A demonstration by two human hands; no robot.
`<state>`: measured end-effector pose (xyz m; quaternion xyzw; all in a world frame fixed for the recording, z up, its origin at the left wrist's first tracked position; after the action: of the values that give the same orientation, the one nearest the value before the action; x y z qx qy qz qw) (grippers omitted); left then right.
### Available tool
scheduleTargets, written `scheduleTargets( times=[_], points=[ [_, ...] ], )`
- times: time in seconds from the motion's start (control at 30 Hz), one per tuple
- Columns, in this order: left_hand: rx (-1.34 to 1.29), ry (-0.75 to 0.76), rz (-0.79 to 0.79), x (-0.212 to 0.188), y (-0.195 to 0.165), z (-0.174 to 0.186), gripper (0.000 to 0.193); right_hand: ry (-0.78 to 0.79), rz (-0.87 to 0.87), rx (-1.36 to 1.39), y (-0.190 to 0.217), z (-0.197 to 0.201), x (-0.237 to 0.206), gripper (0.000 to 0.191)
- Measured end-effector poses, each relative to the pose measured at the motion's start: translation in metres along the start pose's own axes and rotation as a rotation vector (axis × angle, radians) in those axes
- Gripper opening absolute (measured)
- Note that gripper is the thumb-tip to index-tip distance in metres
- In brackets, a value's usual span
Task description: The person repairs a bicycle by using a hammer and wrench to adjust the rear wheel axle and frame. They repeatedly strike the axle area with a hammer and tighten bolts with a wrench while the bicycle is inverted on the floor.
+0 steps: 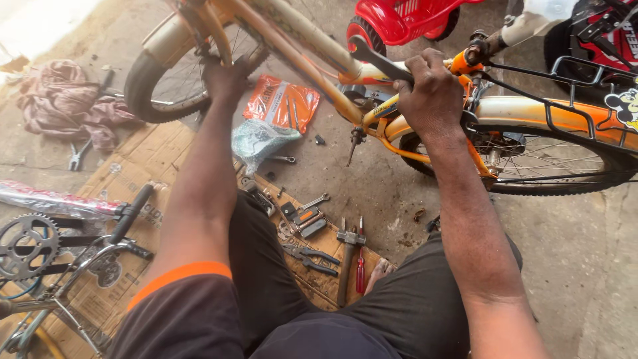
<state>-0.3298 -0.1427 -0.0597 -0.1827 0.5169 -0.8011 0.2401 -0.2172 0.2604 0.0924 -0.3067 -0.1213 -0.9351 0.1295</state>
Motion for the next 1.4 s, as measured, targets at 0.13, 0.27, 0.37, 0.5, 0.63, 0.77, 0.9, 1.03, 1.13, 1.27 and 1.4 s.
scheduleTargets(
  times=[0.13, 0.27, 0.37, 0.5, 0.63, 0.77, 0.9, 1.03, 1.13, 1.27, 1.4],
  points=[
    [0.244, -0.135, -0.266, -0.002, -0.022, -0.016, 0.062, 0.013, -0.032, -0.009, -0.011, 0.000, -0.002, 0.030],
    [0.363, 0.067, -0.059, -0.003, -0.007, -0.035, 0.058, -0.004, -0.032, -0.018, -0.010, 0.003, -0.005, 0.032],
    [0.670, 0.494, -0.296, -0.034, -0.009, -0.075, 0.039, -0.013, -0.034, -0.025, -0.008, 0.002, -0.006, 0.031],
    [0.706, 0.981, -0.416, -0.117, -0.003, -0.133, 0.041, 0.034, -0.043, -0.010, -0.010, -0.005, -0.008, 0.034],
    [0.774, 1.096, -0.526, -0.188, -0.002, -0.170, 0.064, -0.006, -0.005, 0.033, -0.010, 0.000, -0.010, 0.031],
    [0.629, 1.110, -0.458, -0.213, 0.004, -0.173, 0.066, -0.053, 0.064, 0.001, -0.004, 0.016, -0.020, 0.032],
    [0.402, 1.083, -0.355, -0.215, 0.000, -0.165, 0.057, -0.041, 0.056, 0.079, -0.004, 0.025, -0.041, 0.031],
    [0.416, 1.063, -0.290, -0.225, -0.006, -0.159, 0.054, 0.133, -0.088, 0.099, -0.022, 0.015, -0.061, 0.028],
    [0.391, 1.043, -0.283, -0.235, -0.015, -0.158, 0.040, 0.222, -0.109, 0.111, -0.032, 0.019, -0.071, 0.028],
    [0.450, 0.970, -0.429, -0.238, -0.024, -0.163, 0.028, 0.339, -0.242, 0.112, -0.039, 0.043, -0.086, 0.029],
    [0.460, 0.977, -0.389, -0.238, -0.010, -0.174, 0.026, 0.471, -0.364, 0.078, -0.037, 0.060, -0.092, 0.038]
  ],
)
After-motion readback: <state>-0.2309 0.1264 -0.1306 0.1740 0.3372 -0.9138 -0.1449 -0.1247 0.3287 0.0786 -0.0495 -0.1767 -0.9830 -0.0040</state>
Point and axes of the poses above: each hand's wrist, its own x-axis towards the middle knuckle, its own z-axis out of the back of the hand, y = z × x, the point moved 7 cm from there along x, towards the middle knuckle, and after that the axes turned 5 degrees about -y, right-handed, at the moved point
